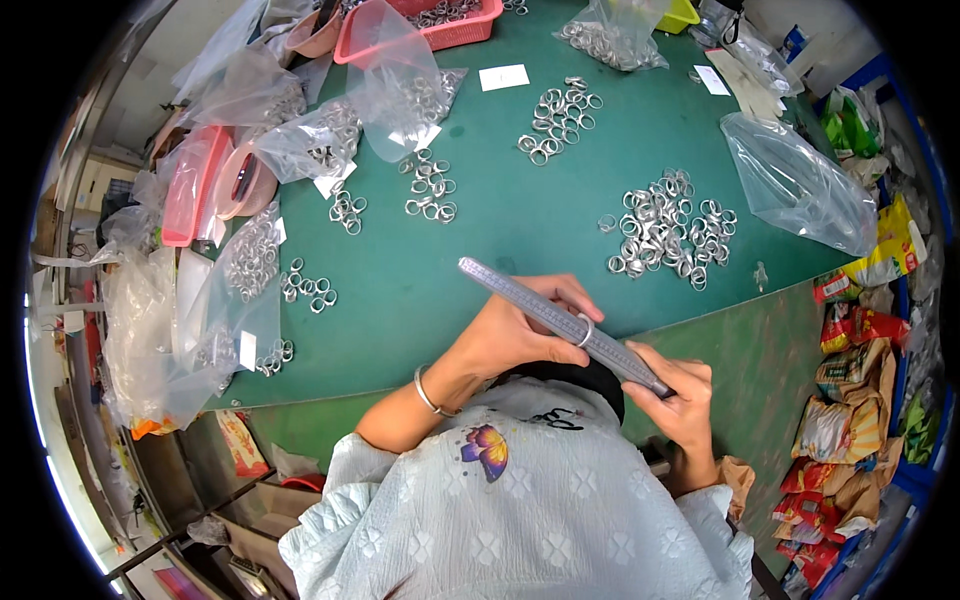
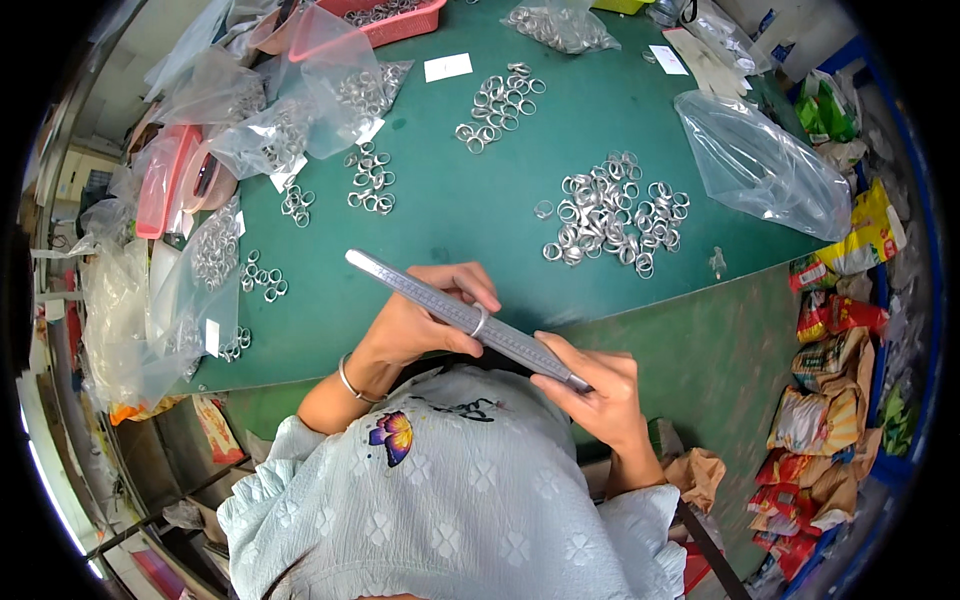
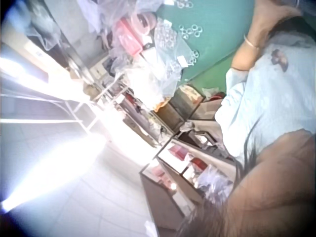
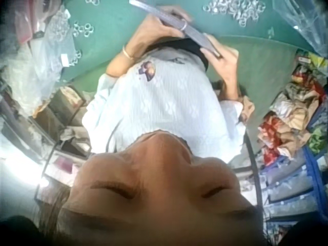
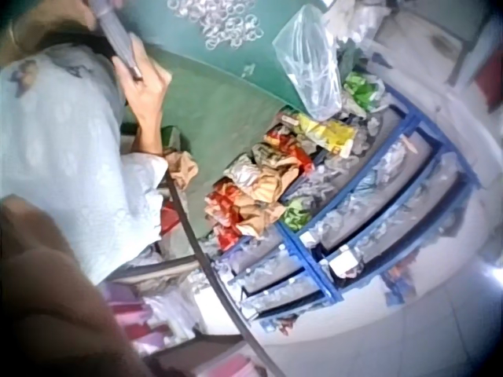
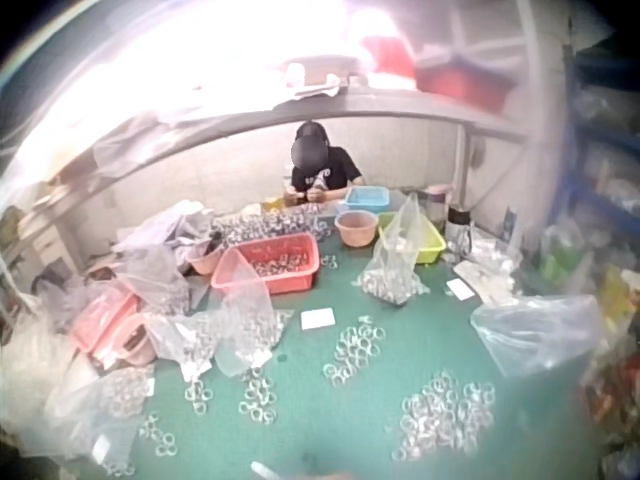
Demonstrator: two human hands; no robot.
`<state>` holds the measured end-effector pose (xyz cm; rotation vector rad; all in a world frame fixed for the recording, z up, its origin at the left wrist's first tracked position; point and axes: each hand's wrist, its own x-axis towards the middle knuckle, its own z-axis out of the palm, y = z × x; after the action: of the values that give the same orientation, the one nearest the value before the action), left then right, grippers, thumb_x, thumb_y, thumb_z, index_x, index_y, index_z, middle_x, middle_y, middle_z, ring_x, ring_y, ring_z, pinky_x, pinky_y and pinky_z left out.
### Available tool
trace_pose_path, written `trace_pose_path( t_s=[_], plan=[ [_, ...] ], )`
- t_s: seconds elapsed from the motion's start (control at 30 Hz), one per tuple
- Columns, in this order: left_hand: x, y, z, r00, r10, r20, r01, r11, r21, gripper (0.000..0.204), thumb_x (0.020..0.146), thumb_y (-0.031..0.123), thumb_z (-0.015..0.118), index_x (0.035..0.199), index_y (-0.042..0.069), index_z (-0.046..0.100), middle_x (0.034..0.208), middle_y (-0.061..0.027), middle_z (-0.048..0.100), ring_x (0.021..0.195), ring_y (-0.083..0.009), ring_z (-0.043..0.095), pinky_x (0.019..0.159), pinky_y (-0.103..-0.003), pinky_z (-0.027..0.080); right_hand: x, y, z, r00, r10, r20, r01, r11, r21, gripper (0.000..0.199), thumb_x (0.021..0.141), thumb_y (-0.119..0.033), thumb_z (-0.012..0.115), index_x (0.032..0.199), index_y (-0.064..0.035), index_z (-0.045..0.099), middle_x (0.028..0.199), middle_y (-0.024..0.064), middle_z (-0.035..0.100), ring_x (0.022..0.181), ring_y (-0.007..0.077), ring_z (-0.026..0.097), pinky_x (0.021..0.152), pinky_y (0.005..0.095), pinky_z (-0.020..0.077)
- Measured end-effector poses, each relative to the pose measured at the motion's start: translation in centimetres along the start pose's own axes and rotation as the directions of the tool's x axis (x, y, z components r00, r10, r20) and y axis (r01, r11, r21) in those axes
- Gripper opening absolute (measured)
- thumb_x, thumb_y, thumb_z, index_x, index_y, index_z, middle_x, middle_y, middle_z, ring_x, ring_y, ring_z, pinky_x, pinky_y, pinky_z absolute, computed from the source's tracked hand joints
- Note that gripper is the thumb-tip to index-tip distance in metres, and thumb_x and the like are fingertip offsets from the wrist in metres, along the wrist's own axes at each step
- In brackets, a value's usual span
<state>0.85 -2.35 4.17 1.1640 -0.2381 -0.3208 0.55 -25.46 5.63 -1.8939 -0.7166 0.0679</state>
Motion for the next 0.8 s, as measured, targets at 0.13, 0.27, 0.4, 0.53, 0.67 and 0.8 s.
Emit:
trace_pose_path(
  t_s=[0.13,0.27,0.4,0.53,0.67,0.8],
  plan=[
    [0.1,0.5,0.3,1.000,0.016,0.000,-0.016,0.998,-0.068,0.047,0.061,0.010,0.081,0.101,-0.001,0.059,0.094,-0.0025,0.053,0.080,-0.0085,0.051,0.069,-0.021,0.043,0.3,-0.5,0.1,1.000,0.001,0.000,-0.001,1.000,0.004,0.040,0.065,-0.003,0.073,0.103,0.0043,0.061,0.059,0.0124,0.056,0.047,0.0173,0.054,0.047,0.0267,0.0419],
    [0.3,0.7,0.3,0.990,0.131,-0.056,-0.126,0.989,0.081,0.042,0.061,0.014,0.081,0.096,-0.001,0.062,0.091,-0.0027,0.051,0.080,-0.0098,0.050,0.069,-0.024,0.043,0.6,-0.9,0.1,0.999,0.036,-0.003,-0.036,0.999,0.020,0.040,0.066,-0.003,0.073,0.103,0.0039,0.061,0.060,0.0130,0.057,0.047,0.0180,0.055,0.047,0.0271,0.0426],
    [0.0,-0.1,-0.2,0.985,0.144,-0.092,-0.137,0.988,0.071,0.038,0.062,0.021,0.081,0.088,-0.001,0.066,0.092,-0.0046,0.052,0.082,-0.0140,0.052,0.072,-0.027,0.043,0.8,-1.9,-0.1,0.996,0.087,0.006,-0.087,0.996,0.007,0.039,0.064,-0.002,0.071,0.101,0.0053,0.061,0.055,0.0102,0.052,0.045,0.0131,0.049,0.046,0.0250,0.0383],
    [0.1,-1.2,1.0,0.960,0.133,-0.245,-0.163,0.981,-0.109,0.046,0.060,0.032,0.080,0.088,-0.001,0.064,0.088,-0.0082,0.052,0.081,-0.0174,0.051,0.068,-0.028,0.040,1.1,-2.4,0.0,0.994,0.113,-0.008,-0.113,0.993,-0.022,0.040,0.065,-0.002,0.072,0.103,0.0035,0.061,0.052,0.0104,0.049,0.043,0.0138,0.046,0.044,0.0254,0.0362],
    [0.1,-1.8,1.2,0.957,0.087,-0.276,-0.152,0.963,-0.224,0.045,0.062,0.030,0.080,0.089,-0.001,0.061,0.086,-0.0075,0.051,0.082,-0.0189,0.049,0.067,-0.029,0.038,1.3,-2.7,-0.1,0.993,0.115,-0.007,-0.115,0.991,-0.064,0.040,0.066,-0.002,0.072,0.104,0.0022,0.061,0.054,0.0115,0.051,0.044,0.0155,0.047,0.044,0.0259,0.0367],
    [0.1,-1.9,1.4,0.956,0.060,-0.286,-0.141,0.952,-0.273,0.044,0.063,0.029,0.080,0.090,-0.001,0.060,0.084,-0.0066,0.049,0.082,-0.0191,0.047,0.065,-0.029,0.037,1.2,-2.7,-0.2,0.993,0.122,-0.004,-0.122,0.985,-0.119,0.040,0.066,-0.004,0.073,0.104,0.0001,0.061,0.058,0.0122,0.055,0.044,0.0183,0.051,0.044,0.0276,0.0391]
  ],
)
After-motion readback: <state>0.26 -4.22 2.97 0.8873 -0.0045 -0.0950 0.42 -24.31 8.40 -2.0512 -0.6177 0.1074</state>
